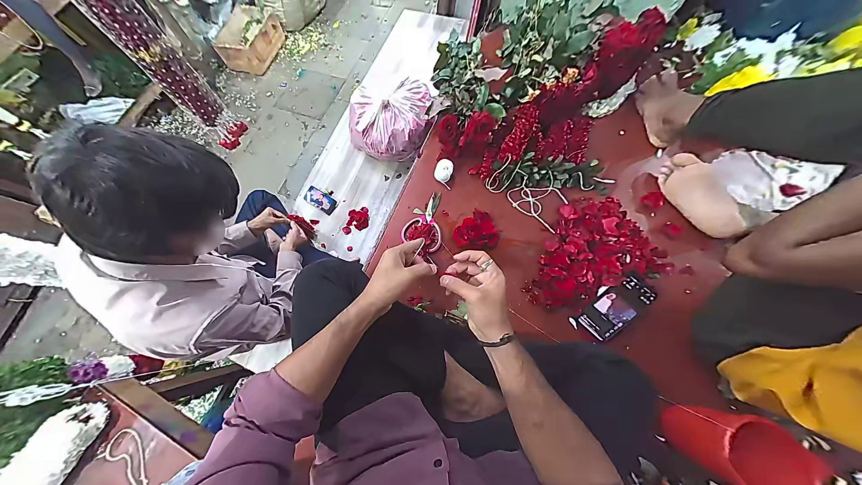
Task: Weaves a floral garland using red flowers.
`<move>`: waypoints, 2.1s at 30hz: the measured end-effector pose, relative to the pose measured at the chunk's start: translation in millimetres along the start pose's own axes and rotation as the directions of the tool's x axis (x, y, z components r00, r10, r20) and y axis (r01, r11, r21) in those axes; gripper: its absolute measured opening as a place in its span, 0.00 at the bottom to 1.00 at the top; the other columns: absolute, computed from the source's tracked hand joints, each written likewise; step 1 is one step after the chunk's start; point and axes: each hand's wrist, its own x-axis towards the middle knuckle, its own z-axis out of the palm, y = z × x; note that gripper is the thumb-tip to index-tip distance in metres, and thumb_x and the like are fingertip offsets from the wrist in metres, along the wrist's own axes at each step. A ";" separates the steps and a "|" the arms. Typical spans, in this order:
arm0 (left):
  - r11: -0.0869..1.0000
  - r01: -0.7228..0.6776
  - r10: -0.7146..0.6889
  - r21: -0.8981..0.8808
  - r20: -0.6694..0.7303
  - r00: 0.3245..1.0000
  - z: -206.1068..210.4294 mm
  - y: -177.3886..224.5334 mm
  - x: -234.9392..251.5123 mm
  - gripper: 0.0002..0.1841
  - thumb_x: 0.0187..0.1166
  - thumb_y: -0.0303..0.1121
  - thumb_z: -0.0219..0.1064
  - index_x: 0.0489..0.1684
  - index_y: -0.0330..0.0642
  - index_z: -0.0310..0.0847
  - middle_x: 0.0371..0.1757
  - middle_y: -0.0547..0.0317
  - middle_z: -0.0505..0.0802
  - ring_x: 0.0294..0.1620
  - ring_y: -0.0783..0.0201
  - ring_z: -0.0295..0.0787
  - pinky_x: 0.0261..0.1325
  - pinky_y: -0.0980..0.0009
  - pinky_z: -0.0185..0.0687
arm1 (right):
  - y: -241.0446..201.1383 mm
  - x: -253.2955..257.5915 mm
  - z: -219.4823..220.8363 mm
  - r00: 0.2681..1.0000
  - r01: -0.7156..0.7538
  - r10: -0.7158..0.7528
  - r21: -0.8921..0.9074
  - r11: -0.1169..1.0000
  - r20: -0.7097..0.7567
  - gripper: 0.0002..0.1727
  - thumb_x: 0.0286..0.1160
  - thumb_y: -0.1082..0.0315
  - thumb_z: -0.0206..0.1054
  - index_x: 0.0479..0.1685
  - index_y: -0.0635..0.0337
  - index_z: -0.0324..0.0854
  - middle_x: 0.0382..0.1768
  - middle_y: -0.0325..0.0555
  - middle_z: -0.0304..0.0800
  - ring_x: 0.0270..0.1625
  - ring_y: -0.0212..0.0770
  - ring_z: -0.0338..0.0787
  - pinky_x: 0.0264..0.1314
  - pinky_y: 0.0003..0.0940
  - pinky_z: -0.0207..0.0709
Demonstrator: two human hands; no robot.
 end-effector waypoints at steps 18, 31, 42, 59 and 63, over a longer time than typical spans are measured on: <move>0.936 -0.035 0.023 0.349 0.038 0.999 -1.9 -4.7 3.8 0.08 0.81 0.36 0.73 0.37 0.43 0.96 0.32 0.61 0.95 0.30 0.69 0.88 0.37 0.64 0.84 | 3.1 11.0 -1.4 0.968 -0.249 0.244 -0.124 0.961 -0.054 0.25 0.57 0.84 0.80 0.56 0.64 0.77 0.28 0.45 0.88 0.17 0.32 0.79 0.18 0.25 0.72; 0.910 0.068 -0.030 0.410 -0.098 0.995 -19.8 8.4 15.0 0.06 0.71 0.34 0.79 0.30 0.43 0.93 0.26 0.61 0.93 0.26 0.68 0.84 0.35 0.62 0.80 | -5.5 13.0 -16.1 0.922 -0.380 0.369 0.092 0.920 0.120 0.20 0.67 0.85 0.61 0.59 0.65 0.71 0.32 0.46 0.81 0.22 0.36 0.79 0.26 0.32 0.80; 0.522 0.066 -0.020 0.851 -0.065 0.998 -22.8 51.7 15.0 0.11 0.70 0.45 0.78 0.33 0.48 0.94 0.24 0.56 0.88 0.28 0.53 0.84 0.36 0.42 0.79 | -29.8 6.8 -16.7 0.963 -0.260 0.232 0.247 0.933 0.137 0.25 0.68 0.85 0.61 0.67 0.59 0.72 0.31 0.40 0.80 0.18 0.28 0.69 0.17 0.21 0.64; 0.795 -0.043 -0.079 0.606 0.173 0.982 1.2 44.8 5.5 0.04 0.73 0.30 0.75 0.38 0.44 0.97 0.30 0.63 0.96 0.29 0.72 0.88 0.38 0.65 0.84 | -10.5 6.6 -10.4 0.992 -0.112 0.121 -0.220 0.969 0.029 0.36 0.51 0.84 0.82 0.68 0.60 0.78 0.33 0.47 0.93 0.32 0.40 0.92 0.38 0.36 0.88; 0.851 -0.017 -0.097 0.526 0.189 0.977 0.4 38.9 5.9 0.07 0.70 0.34 0.81 0.39 0.43 0.97 0.33 0.61 0.97 0.32 0.71 0.91 0.42 0.66 0.87 | -9.1 6.4 -10.2 0.992 -0.120 0.126 -0.246 0.962 0.008 0.36 0.50 0.83 0.84 0.67 0.60 0.78 0.33 0.47 0.93 0.31 0.40 0.91 0.37 0.38 0.88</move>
